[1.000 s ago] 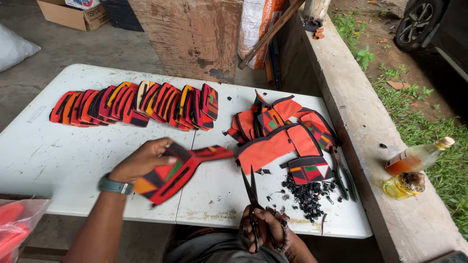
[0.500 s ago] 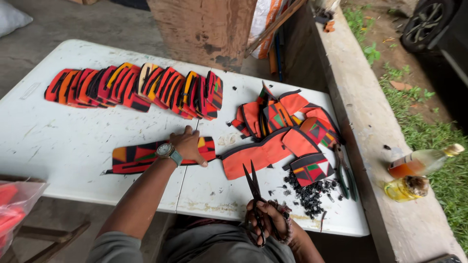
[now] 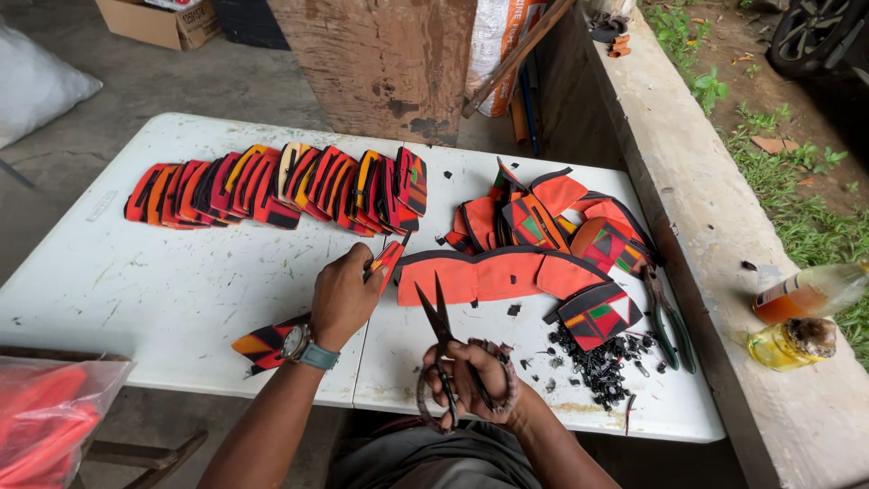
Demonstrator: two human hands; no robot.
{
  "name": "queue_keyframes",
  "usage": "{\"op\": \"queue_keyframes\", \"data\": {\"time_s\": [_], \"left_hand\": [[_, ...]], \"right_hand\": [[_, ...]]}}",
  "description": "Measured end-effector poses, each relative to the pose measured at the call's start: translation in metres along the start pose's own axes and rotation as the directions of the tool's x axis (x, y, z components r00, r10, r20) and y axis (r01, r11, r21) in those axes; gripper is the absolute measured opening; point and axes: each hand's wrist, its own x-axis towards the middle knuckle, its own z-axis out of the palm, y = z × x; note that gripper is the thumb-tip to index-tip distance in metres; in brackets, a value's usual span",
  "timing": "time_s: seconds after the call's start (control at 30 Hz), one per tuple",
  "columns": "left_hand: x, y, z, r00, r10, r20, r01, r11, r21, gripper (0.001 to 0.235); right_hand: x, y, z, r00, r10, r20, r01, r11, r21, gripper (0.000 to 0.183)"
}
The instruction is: The person uses scissors and pliers to trim excess fabric and remove zipper pulls from small patterned pouches. They handle each pouch one at a time, cutting along edges and pulling off zipper tabs, then place the finished items into a pile on the table.
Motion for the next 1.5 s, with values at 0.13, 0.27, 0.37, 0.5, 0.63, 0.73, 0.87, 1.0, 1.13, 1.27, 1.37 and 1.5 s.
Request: {"op": "queue_keyframes", "data": {"time_s": [0.13,0.27,0.37,0.5,0.63,0.73,0.87,1.0,1.13,1.27,1.37,1.5], "left_hand": [[-0.007,0.016,-0.008,0.999,0.026,-0.048,-0.029,0.998,-0.059,0.026],[-0.009,0.023,-0.015,0.999,-0.011,-0.035,0.009,0.998,-0.059,0.026],[-0.009,0.024,-0.014,0.999,-0.021,-0.036,0.018,0.997,-0.071,0.027],[-0.012,0.023,-0.013,0.995,0.044,-0.091,-0.051,0.995,-0.081,0.027],[-0.017,0.028,-0.012,0.997,-0.01,-0.075,0.004,0.996,-0.086,0.028],[-0.023,0.033,-0.012,0.996,0.012,-0.086,-0.021,0.995,-0.101,0.028],[-0.021,0.037,-0.011,0.996,-0.001,-0.086,-0.01,0.992,-0.128,0.029],[-0.021,0.038,-0.008,0.99,0.067,-0.121,-0.087,0.982,-0.167,0.029],[-0.022,0.045,-0.007,0.994,-0.001,-0.108,-0.018,0.985,-0.171,0.027],[-0.023,0.053,-0.021,0.986,-0.163,-0.047,0.15,0.968,-0.2,0.027],[-0.013,0.054,-0.047,0.985,-0.049,-0.165,-0.025,0.908,-0.418,0.025],[-0.004,0.05,-0.081,0.99,-0.002,0.141,0.087,0.797,-0.598,0.023]], "right_hand": [[0.024,-0.01,0.004,0.992,-0.038,0.123,0.025,0.994,0.106,0.052],[0.038,-0.023,0.007,0.983,-0.083,0.165,0.053,0.983,0.177,0.052],[0.041,-0.033,0.006,0.974,-0.119,0.195,0.075,0.973,0.217,0.053],[0.048,-0.04,0.009,0.983,-0.114,0.144,0.089,0.981,0.17,0.05],[0.055,-0.051,0.02,0.984,-0.142,0.108,0.123,0.978,0.167,0.05],[0.06,-0.048,0.032,0.982,-0.175,-0.076,0.179,0.983,0.052,0.047],[0.062,-0.036,0.043,0.925,-0.265,-0.273,0.227,0.96,-0.163,0.044],[0.06,-0.025,0.04,0.88,-0.333,-0.338,0.252,0.932,-0.262,0.043],[0.06,-0.026,0.034,0.907,-0.346,-0.24,0.357,0.934,0.004,0.048],[0.051,-0.025,0.031,0.895,-0.377,-0.238,0.382,0.924,-0.026,0.039],[0.026,-0.026,0.03,0.716,-0.662,-0.222,0.422,0.664,-0.617,0.032],[-0.024,-0.042,0.019,0.421,-0.905,0.055,0.115,-0.007,-0.993,0.035]]}}
